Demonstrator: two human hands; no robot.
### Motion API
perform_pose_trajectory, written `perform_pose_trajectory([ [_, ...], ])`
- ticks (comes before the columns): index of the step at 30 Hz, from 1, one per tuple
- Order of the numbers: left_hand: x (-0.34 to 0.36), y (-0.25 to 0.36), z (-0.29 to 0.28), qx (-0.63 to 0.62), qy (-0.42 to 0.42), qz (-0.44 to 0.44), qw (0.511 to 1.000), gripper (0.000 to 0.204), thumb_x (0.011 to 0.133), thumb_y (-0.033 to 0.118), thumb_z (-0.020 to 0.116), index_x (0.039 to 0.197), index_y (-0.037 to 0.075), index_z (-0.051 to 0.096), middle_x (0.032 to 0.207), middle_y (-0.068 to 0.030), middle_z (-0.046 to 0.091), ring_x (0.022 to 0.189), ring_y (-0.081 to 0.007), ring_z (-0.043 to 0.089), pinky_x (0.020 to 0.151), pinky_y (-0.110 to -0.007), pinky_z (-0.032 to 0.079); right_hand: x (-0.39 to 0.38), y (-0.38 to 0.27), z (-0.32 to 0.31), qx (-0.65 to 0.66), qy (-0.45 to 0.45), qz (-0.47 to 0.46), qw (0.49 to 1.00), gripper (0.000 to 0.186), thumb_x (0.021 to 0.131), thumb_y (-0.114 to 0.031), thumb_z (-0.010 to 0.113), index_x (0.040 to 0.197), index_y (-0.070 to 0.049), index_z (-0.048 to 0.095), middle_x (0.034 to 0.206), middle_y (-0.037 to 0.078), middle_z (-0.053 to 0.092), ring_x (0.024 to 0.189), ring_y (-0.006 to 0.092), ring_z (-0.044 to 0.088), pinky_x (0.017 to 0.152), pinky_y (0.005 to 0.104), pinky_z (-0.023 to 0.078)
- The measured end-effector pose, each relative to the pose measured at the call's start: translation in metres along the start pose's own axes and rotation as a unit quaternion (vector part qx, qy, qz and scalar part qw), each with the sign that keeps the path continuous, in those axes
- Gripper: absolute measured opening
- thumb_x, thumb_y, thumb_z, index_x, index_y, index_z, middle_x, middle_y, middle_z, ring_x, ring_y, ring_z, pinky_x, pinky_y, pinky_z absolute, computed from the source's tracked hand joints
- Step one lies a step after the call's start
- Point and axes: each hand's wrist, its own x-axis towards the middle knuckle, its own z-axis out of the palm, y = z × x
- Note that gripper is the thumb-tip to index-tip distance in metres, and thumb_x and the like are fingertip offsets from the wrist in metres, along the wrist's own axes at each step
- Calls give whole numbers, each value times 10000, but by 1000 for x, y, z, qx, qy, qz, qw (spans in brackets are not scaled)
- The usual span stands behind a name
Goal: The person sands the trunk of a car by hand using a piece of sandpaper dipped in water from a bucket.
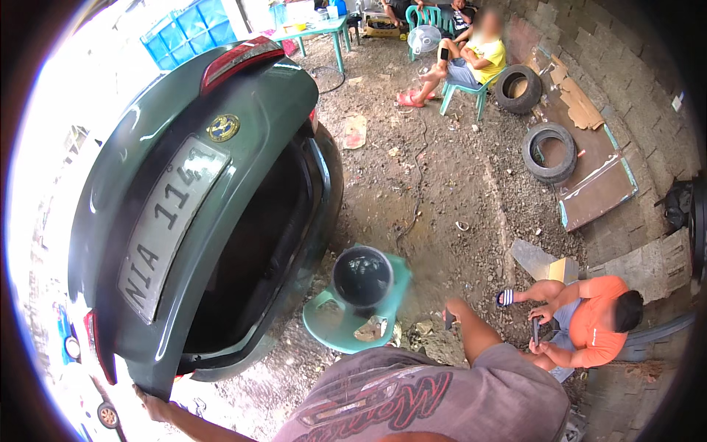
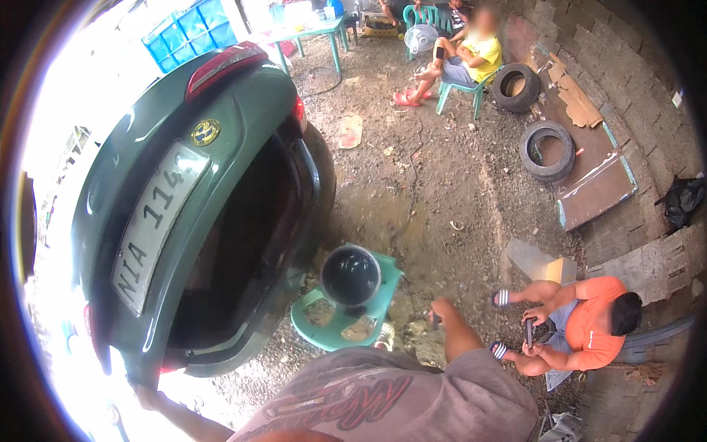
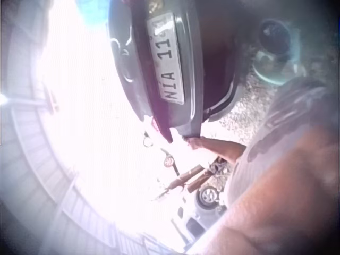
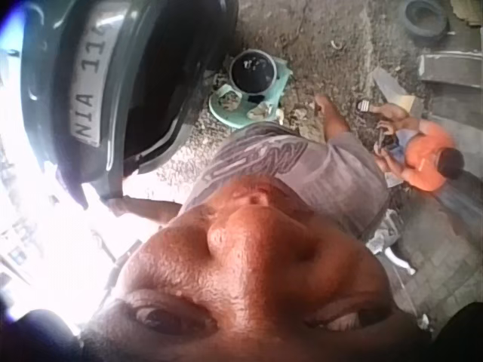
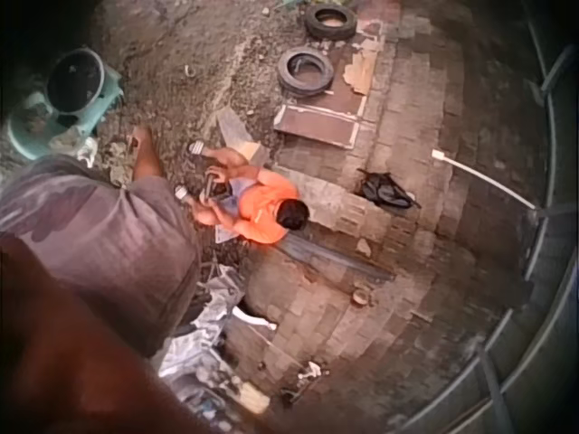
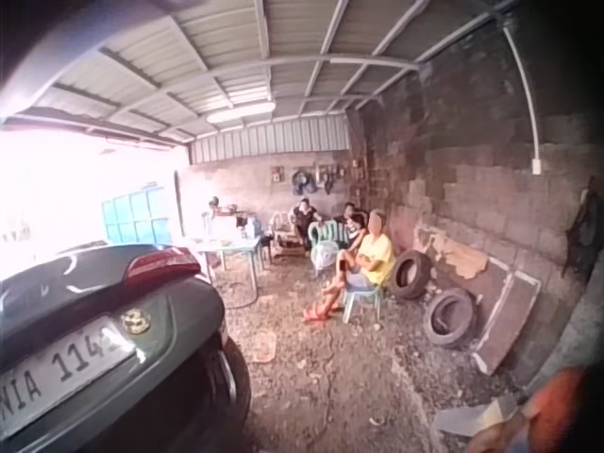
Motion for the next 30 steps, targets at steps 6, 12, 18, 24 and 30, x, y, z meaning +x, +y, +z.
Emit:
perform_pose_trajectory([
  [6, -7, -19, 19, 210, -51, -11, 976, 518, 1047, 467, 480, 1497, 224, 558, 1496, -10, 608, 1265, -205, 646, 1045, -337, 533, -10, -43, -11, 21, -28, -117, 992, 139, 1023, -131, 567, 1021, -46, 677, 793, 132, 667, 629, 276, 657, 554, 443, 545],
  [12, 43, -57, -21, 462, -29, 215, 860, 575, 1060, 445, 520, 1578, 194, 497, 1536, -17, 590, 1308, -207, 628, 1067, -335, 542, -27, -68, 13, -67, -69, -145, 985, 119, 1014, -118, 583, 966, -60, 674, 820, 118, 646, 690, 282, 662, 614, 472, 605],
  [18, -26, -11, -13, -1, -48, -104, 993, 799, 898, 544, 805, 1471, 18, 621, 1464, -163, 640, 1251, -298, 650, 1073, -407, 557, -35, -65, -4, -52, -45, -108, 992, 138, 1002, -100, 580, 921, -48, 679, 818, 123, 636, 650, 290, 637, 593, 484, 607],
  [24, -38, -62, -9, 96, -93, -163, 978, 965, 829, 727, 766, 1436, -9, 624, 1437, -193, 640, 1223, -378, 651, 1013, -500, 551, -12, -54, -23, -73, -13, -99, 992, 132, 999, -95, 564, 919, -50, 658, 817, 120, 637, 638, 285, 633, 580, 486, 603],
  [30, -90, -80, 3, -109, -158, -303, 934, 957, 885, 741, 683, 1555, 79, 510, 1558, -153, 537, 1352, -378, 561, 1048, -577, 503, -4, -51, -19, -73, -43, -105, 991, 118, 996, -111, 575, 919, -48, 639, 825, 135, 651, 651, 309, 679, 561, 471, 575],
])
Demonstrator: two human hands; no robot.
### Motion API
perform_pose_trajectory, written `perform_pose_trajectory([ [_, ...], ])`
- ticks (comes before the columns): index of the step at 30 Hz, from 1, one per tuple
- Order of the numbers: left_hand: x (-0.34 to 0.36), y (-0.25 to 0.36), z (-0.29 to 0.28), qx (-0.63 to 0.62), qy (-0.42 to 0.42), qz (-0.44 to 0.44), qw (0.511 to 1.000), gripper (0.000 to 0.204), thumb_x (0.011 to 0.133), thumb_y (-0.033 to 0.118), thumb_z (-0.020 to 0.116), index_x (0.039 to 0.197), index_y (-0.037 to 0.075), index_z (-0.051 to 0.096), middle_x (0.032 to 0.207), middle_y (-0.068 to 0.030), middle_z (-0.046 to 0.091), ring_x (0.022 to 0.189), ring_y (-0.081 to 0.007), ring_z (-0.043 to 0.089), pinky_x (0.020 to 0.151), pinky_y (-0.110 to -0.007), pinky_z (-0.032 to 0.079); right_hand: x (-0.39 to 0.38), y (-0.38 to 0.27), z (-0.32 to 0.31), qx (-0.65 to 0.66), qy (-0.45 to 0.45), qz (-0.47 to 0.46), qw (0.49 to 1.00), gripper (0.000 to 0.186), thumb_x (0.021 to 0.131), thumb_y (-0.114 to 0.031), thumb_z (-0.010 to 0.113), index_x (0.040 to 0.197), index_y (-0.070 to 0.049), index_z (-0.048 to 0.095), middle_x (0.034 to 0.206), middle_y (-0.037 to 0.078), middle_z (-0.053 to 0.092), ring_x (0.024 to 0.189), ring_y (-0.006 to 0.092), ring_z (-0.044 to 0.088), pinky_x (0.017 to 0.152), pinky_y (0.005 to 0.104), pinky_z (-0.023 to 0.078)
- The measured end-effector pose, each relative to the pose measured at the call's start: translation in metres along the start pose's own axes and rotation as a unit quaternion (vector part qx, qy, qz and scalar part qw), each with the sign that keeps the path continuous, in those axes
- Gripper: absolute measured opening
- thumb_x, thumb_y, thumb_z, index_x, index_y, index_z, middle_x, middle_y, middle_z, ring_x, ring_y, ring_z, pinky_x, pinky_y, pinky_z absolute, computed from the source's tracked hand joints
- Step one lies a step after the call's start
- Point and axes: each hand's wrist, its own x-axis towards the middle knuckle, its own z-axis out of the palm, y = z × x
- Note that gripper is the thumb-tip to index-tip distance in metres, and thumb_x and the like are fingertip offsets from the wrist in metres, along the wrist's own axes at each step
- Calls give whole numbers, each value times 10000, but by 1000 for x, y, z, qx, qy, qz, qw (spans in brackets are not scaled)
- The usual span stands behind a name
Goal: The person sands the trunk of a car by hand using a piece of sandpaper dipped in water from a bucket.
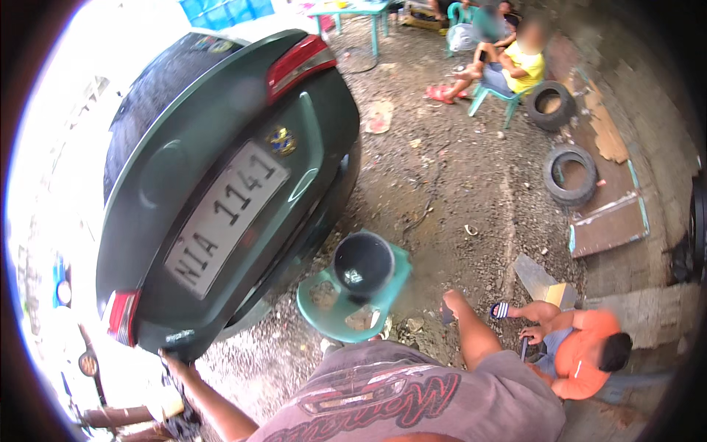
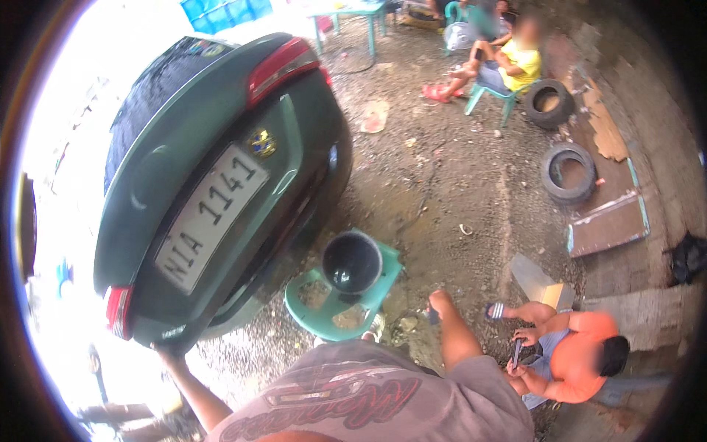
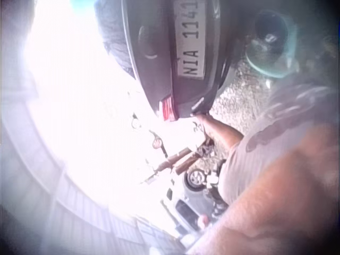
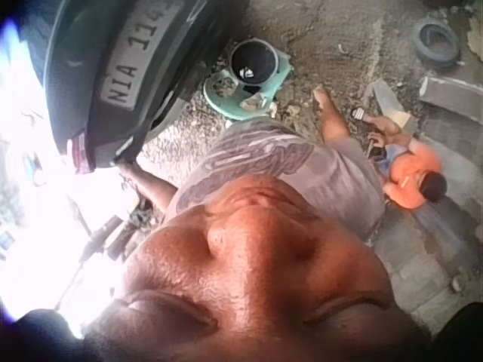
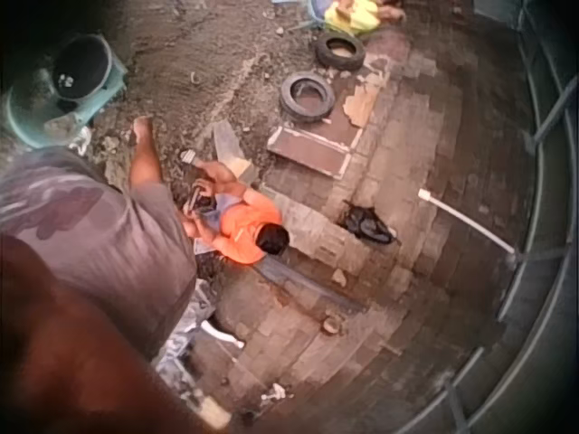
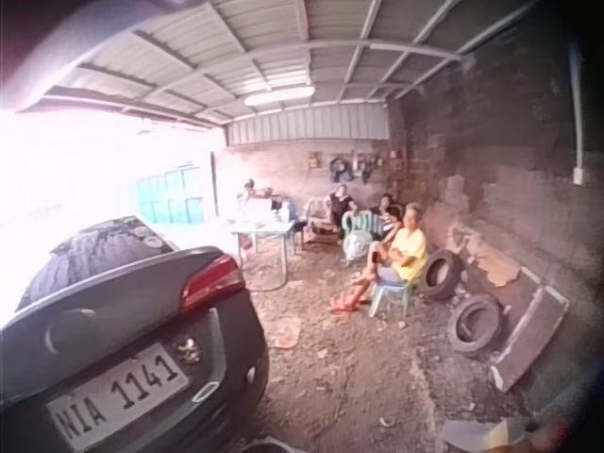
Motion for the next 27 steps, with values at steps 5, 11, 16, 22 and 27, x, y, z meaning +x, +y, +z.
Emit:
perform_pose_trajectory([
  [5, -24, -16, 15, 54, 38, -76, 995, 920, 899, 818, 606, 1553, 177, 509, 1540, -112, 558, 1191, -311, 641, 830, -414, 581, -15, -14, 14, 14, 8, 21, 1000, 74, 990, -116, 617, 1013, -56, 653, 834, 131, 662, 674, 309, 702, 571, 471, 582],
  [11, -15, -40, 15, 33, 6, -97, 995, 885, 922, 798, 590, 1560, 194, 482, 1525, -102, 556, 1115, -307, 649, 783, -377, 581, -20, -16, 27, 40, -13, 55, 998, 137, 986, -127, 670, 1094, -43, 666, 900, 130, 678, 734, 317, 724, 623, 479, 620],
  [16, -9, -51, 18, 49, 14, -137, 989, 875, 908, 804, 620, 1526, 191, 517, 1473, -106, 575, 1097, -284, 622, 792, -375, 597, -25, -14, 30, 107, -7, 96, 990, 161, 981, -108, 659, 1127, -42, 642, 949, 142, 686, 790, 336, 737, 659, 481, 633],
  [22, -22, -45, 29, 40, 14, -149, 988, 785, 1020, 689, 555, 1573, 140, 466, 1512, -127, 545, 1248, -330, 615, 1012, -477, 562, -29, -38, 41, 115, -25, 136, 984, 170, 964, -68, 607, 1130, -32, 611, 970, 165, 677, 783, 349, 724, 683, 472, 632],
  [27, -11, -43, 16, 71, -8, -138, 988, 934, 920, 811, 602, 1561, 145, 474, 1424, -132, 584, 1092, -289, 622, 897, -431, 610, -5, -32, 51, 70, -53, 81, 993, 129, 950, -61, 614, 1064, -85, 669, 998, 95, 695, 840, 259, 696, 724, 459, 611],
])
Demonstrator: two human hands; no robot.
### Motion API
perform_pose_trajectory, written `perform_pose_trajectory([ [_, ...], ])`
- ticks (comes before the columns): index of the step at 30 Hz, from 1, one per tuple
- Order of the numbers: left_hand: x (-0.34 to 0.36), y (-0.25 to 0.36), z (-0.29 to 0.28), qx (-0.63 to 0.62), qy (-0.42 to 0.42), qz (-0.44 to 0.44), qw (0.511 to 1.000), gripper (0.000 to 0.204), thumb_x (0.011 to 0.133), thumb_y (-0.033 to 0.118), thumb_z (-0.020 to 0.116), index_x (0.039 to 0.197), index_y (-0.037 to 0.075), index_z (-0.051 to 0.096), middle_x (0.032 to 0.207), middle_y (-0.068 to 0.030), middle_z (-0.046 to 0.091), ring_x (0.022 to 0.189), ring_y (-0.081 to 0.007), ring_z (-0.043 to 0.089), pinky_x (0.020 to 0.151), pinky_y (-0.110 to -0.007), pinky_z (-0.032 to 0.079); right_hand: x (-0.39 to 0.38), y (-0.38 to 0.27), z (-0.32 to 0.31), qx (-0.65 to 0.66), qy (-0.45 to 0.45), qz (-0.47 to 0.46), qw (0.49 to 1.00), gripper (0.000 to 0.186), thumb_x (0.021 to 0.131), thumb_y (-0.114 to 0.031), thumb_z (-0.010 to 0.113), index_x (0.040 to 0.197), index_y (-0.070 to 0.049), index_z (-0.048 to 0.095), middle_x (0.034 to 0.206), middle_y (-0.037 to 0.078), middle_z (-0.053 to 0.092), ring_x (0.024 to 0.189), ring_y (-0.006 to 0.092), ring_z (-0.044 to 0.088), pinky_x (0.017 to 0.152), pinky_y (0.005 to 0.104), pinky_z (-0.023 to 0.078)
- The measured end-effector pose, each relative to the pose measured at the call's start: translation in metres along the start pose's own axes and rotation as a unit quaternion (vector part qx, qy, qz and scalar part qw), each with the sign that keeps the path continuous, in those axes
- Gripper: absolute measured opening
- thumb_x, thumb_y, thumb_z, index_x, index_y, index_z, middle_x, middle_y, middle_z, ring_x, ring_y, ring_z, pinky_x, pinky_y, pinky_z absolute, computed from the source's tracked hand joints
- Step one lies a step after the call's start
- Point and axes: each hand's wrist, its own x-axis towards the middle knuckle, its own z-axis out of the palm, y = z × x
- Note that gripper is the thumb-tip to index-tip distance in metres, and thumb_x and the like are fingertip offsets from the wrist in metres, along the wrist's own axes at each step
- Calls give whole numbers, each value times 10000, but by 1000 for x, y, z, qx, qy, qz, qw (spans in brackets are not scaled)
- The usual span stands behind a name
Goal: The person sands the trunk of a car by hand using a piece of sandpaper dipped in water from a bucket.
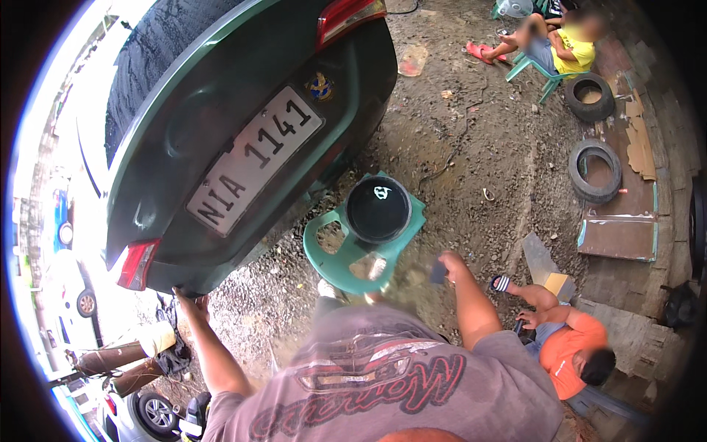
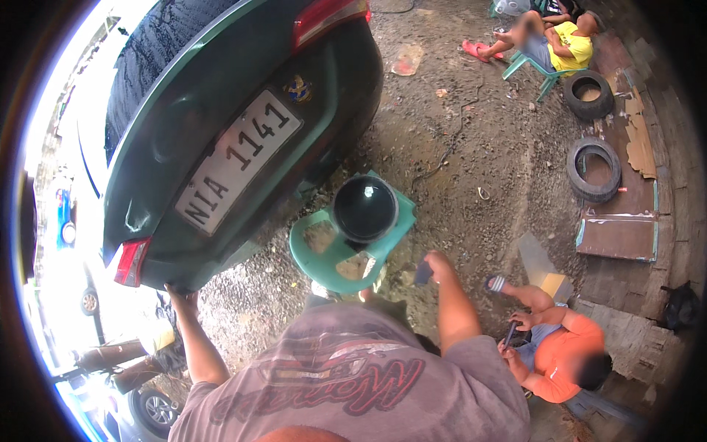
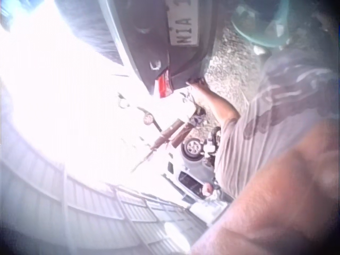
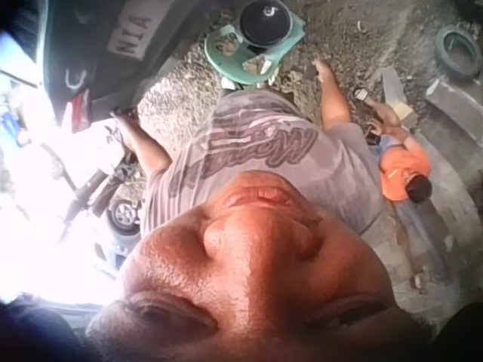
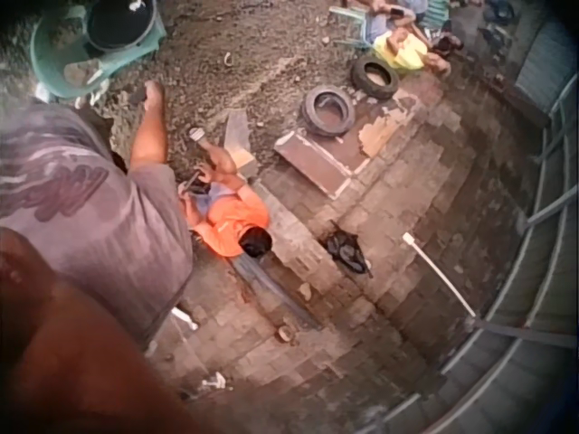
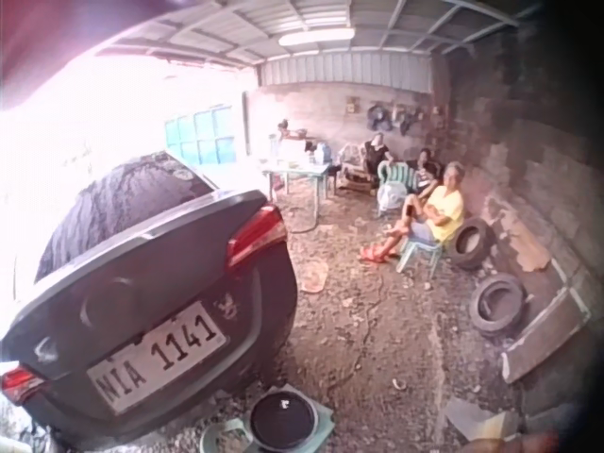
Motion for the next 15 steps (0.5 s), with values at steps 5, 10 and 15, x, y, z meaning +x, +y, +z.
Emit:
perform_pose_trajectory([
  [5, 2, 0, -9, -12, -17, 14, 1000, 898, 944, 770, 609, 1565, 137, 464, 1433, -124, 585, 1117, -288, 638, 929, -445, 614, 2, -22, 30, -1, 40, -8, 999, 111, 998, -133, 629, 1082, -82, 681, 993, 70, 683, 848, 248, 669, 738, 457, 579],
  [10, 3, -10, -6, -20, -21, 15, 999, 840, 955, 740, 619, 1531, 141, 495, 1388, -120, 596, 1103, -251, 633, 926, -465, 611, 26, -27, 45, 96, 31, -14, 995, 198, 1045, -260, 657, 1130, -84, 692, 988, 72, 697, 854, 243, 669, 758, 449, 572],
  [15, 11, -49, -11, -96, 24, -53, 994, 715, 1026, 648, 512, 1436, 63, 539, 1399, -120, 589, 1164, -296, 637, 953, -501, 603, -6, -63, 69, 106, -18, -41, 993, 257, 1065, -308, 634, 1167, -81, 700, 1031, 74, 719, 891, 235, 687, 799, 446, 580],
])
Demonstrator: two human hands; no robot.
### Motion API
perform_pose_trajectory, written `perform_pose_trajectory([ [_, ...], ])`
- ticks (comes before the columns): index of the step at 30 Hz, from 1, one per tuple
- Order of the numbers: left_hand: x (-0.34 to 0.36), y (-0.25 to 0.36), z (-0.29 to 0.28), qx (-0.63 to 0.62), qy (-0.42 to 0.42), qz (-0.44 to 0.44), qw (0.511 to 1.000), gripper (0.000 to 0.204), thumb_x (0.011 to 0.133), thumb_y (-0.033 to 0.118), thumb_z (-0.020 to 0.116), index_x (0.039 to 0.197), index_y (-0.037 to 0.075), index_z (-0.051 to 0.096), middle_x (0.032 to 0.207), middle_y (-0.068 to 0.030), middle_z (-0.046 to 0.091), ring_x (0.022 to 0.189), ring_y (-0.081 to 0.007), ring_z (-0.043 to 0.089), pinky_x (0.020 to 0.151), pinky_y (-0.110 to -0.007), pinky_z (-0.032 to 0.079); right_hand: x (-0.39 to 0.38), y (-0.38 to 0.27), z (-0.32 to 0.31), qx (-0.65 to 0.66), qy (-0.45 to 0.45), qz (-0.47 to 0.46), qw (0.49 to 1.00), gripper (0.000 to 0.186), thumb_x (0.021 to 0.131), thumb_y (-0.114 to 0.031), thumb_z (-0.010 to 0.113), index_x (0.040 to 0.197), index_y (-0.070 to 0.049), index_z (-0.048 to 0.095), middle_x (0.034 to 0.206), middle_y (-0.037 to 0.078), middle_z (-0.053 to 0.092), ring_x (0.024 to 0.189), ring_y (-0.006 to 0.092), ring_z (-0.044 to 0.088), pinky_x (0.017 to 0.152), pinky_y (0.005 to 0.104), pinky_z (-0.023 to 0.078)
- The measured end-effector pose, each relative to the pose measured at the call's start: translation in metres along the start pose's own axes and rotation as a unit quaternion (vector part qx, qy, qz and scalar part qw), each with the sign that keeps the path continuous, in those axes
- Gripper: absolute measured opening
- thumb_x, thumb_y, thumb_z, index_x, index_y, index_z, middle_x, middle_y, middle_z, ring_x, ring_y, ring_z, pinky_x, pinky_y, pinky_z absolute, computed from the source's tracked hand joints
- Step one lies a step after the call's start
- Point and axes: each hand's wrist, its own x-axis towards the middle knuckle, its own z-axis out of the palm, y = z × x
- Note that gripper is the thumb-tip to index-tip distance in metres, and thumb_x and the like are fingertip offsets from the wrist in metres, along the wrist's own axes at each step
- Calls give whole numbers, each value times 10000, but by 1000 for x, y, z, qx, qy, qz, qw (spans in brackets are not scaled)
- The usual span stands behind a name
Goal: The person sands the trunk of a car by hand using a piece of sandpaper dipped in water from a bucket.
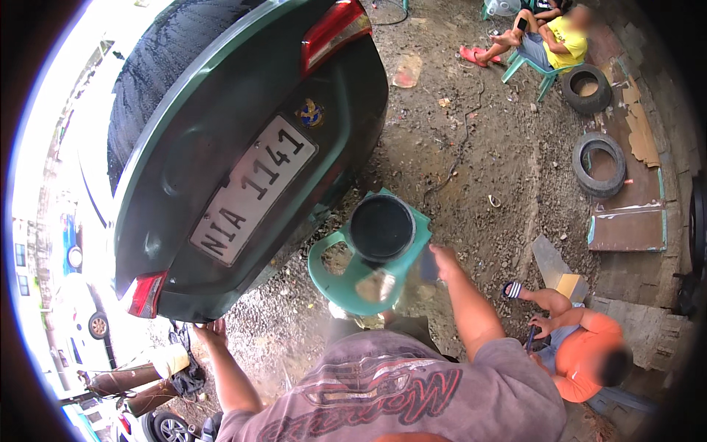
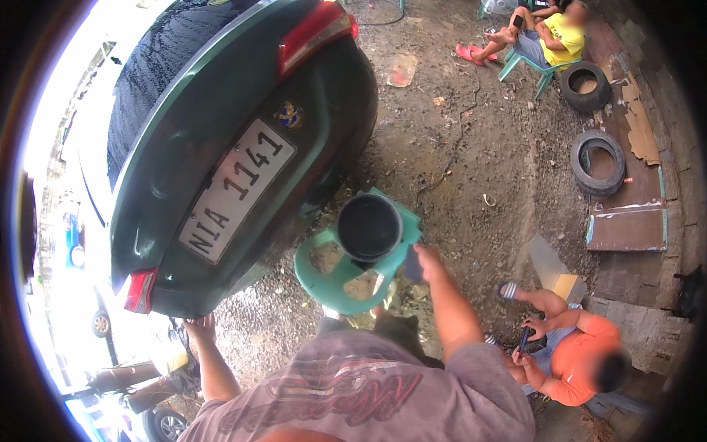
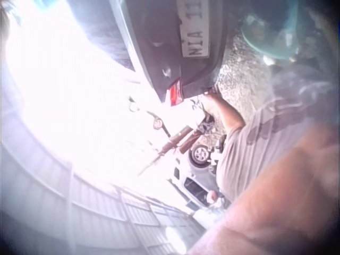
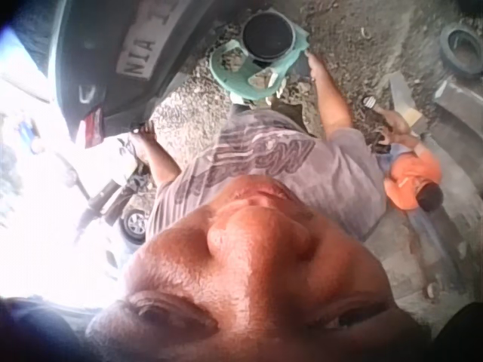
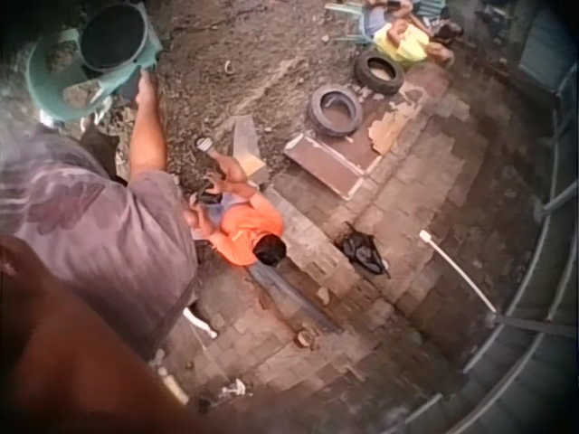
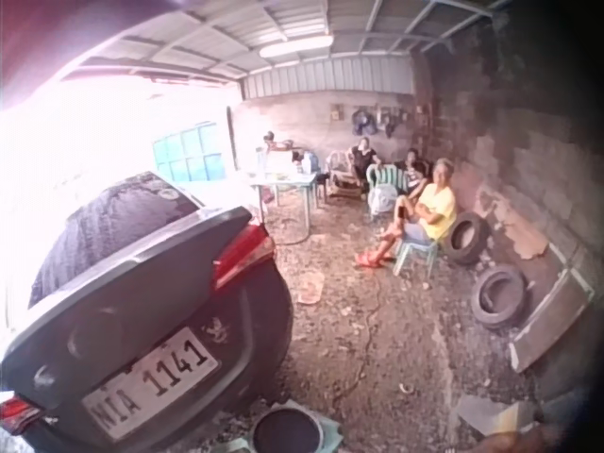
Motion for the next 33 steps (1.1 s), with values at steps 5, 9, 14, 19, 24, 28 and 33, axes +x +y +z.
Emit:
perform_pose_trajectory([
  [5, 11, -100, 57, 311, -103, 58, 943, 219, 1013, 181, 508, 1106, 77, 677, 731, -48, 554, 511, -154, 503, 417, -330, 400, 0, 23, -7, 54, 17, 8, 998, 320, 1046, -311, 680, 1194, -26, 697, 1068, 95, 715, 911, 229, 680, 795, 416, 563],
  [9, -177, -187, 201, 508, -406, 64, 757, 127, 987, 164, 689, 1057, 62, 717, 859, -31, 657, 659, -150, 602, 607, -301, 525, -27, 59, -37, 81, 49, 25, 995, 295, 1030, -300, 692, 1159, -35, 695, 1012, 79, 709, 852, 220, 680, 734, 416, 561],
  [14, -170, -347, 334, 548, -602, 17, 581, 226, 977, 205, 693, 1116, 34, 743, 911, -74, 738, 801, -158, 718, 735, -318, 593, -55, 134, -78, 80, 95, 10, 992, 238, 1006, -287, 689, 1107, -73, 716, 1002, 58, 716, 864, 197, 678, 767, 400, 549],
  [19, -95, -525, 381, 683, -510, 83, 515, 272, 981, 249, 692, 1127, 29, 759, 876, -76, 732, 776, -226, 721, 745, -348, 598, -107, 231, -128, 61, 156, 6, 986, 225, 993, -270, 702, 1075, -63, 728, 935, 48, 716, 785, 206, 679, 740, 392, 550],
  [24, -70, -600, 376, 423, -388, -192, 796, 297, 1011, 266, 664, 1130, 12, 764, 825, -67, 709, 748, -286, 713, 738, -371, 597, -149, 221, -139, 59, 192, 81, 976, 265, 1009, -243, 677, 1141, -20, 733, 949, 48, 717, 843, 182, 661, 774, 374, 530],
  [28, -69, -578, 359, 274, -504, -462, 677, 230, 1068, 263, 558, 894, 172, 678, 774, -16, 627, 680, -163, 600, 570, -325, 507, -148, 239, -137, 73, 174, 92, 978, 202, 1013, -217, 663, 1119, -56, 722, 920, 44, 721, 796, 199, 682, 754, 390, 560],
  [33, -218, -404, 439, 134, -637, -508, 564, 378, 1100, 323, 511, 775, 144, 584, 648, -15, 555, 565, -167, 517, 535, -302, 444, -121, 236, -120, 56, 172, 79, 980, 163, 1034, -205, 641, 1085, -73, 722, 932, 52, 732, 794, 215, 706, 763, 402, 584],
])
